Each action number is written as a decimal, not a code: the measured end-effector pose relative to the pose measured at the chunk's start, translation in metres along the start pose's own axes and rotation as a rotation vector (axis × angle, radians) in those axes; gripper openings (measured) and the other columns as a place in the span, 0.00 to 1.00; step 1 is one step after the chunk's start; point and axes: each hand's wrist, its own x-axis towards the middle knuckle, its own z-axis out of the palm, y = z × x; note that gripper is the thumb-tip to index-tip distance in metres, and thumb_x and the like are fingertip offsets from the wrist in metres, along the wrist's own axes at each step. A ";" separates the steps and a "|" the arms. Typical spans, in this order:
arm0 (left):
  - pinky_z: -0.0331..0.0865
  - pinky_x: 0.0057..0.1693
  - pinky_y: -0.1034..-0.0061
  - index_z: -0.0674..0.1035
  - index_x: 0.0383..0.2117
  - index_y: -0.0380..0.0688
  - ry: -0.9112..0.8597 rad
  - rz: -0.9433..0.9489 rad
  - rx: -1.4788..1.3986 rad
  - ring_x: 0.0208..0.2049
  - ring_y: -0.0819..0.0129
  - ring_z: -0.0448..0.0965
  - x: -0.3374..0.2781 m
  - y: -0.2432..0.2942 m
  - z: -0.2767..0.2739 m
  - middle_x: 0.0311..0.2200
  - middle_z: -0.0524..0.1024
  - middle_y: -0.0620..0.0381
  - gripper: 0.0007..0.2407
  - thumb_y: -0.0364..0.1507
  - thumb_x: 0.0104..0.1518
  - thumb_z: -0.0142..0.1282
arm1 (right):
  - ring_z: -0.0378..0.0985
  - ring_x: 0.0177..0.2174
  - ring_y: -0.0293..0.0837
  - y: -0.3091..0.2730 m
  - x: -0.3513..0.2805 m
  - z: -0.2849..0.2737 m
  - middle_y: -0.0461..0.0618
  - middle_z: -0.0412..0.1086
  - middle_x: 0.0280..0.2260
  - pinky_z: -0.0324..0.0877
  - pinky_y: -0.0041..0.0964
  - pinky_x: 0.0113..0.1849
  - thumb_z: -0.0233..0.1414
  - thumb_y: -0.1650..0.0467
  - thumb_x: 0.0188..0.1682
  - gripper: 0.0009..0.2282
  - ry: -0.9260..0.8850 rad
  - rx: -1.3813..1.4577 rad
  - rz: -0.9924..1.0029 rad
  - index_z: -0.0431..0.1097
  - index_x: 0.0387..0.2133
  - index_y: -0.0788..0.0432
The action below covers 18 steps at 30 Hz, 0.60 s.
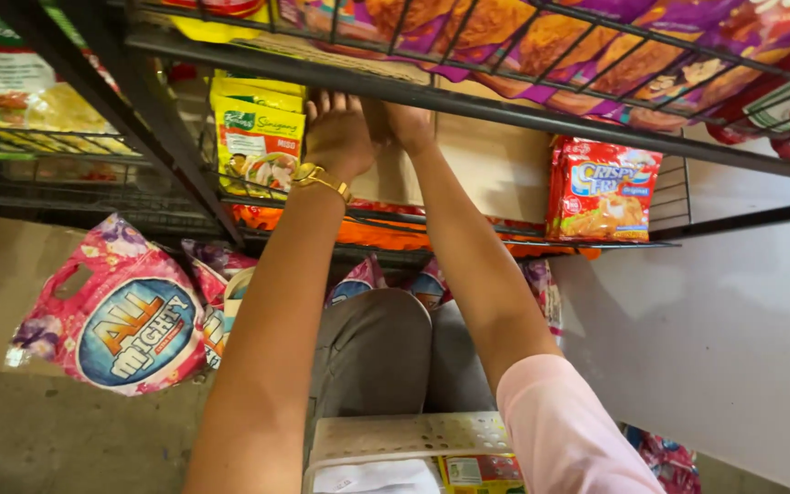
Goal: The recorder is organizing and stocking condiment and seasoning packets on grocery store shelves.
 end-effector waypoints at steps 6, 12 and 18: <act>0.41 0.71 0.48 0.58 0.67 0.33 0.022 0.008 0.012 0.71 0.41 0.48 -0.006 0.004 -0.010 0.69 0.54 0.40 0.41 0.48 0.52 0.63 | 0.76 0.47 0.56 -0.017 0.015 -0.012 0.56 0.76 0.45 0.68 0.51 0.50 0.54 0.67 0.55 0.11 0.016 0.029 0.000 0.74 0.48 0.57; 0.41 0.70 0.47 0.62 0.66 0.34 0.066 0.037 0.072 0.70 0.39 0.48 0.002 -0.006 0.015 0.69 0.55 0.40 0.33 0.37 0.55 0.60 | 0.78 0.42 0.54 -0.055 0.028 -0.025 0.54 0.77 0.38 0.70 0.52 0.47 0.55 0.66 0.53 0.08 -0.057 0.092 0.291 0.75 0.39 0.57; 0.40 0.70 0.49 0.61 0.66 0.37 -0.012 -0.002 0.041 0.70 0.42 0.47 -0.011 0.006 -0.018 0.69 0.54 0.42 0.36 0.37 0.51 0.62 | 0.77 0.38 0.52 -0.081 0.032 -0.039 0.50 0.76 0.35 0.67 0.55 0.44 0.53 0.65 0.53 0.07 0.004 -0.191 0.044 0.76 0.37 0.52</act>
